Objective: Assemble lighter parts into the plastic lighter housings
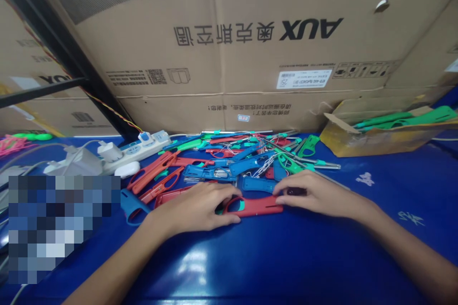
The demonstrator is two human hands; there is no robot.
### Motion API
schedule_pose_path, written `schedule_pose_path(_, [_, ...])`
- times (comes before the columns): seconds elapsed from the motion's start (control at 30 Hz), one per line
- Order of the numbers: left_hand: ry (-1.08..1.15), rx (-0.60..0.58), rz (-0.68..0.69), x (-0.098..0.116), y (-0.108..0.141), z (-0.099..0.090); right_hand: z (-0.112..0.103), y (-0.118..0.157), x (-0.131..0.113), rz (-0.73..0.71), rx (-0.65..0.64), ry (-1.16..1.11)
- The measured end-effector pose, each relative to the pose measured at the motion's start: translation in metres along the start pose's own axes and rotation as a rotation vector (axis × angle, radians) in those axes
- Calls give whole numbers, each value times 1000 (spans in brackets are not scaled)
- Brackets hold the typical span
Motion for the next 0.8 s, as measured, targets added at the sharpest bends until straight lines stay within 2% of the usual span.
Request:
schedule_pose_path(0.17, [-29, 7, 1, 0, 0, 0, -12, -1, 5, 18, 186, -52])
schedule_pose_path(0.37, [-11, 7, 7, -1, 0, 0, -19, 4, 3, 0, 317, -158])
schedule_pose_path(0.63, [-15, -1, -12, -1, 0, 1, -29, 13, 1, -18, 528, -114])
schedule_pose_path(0.8, [-18, -5, -15, -1, 1, 1, -38, 18, 2, 12, 662, -253])
Point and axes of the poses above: each hand's wrist, its own y-axis away from the middle knuckle, its own z-axis out of the palm, x = y × z, the point moved 7 cm from there along -y, towards the middle knuckle, and after that the axes turned 13 degrees about z, right-handed, at the moved point
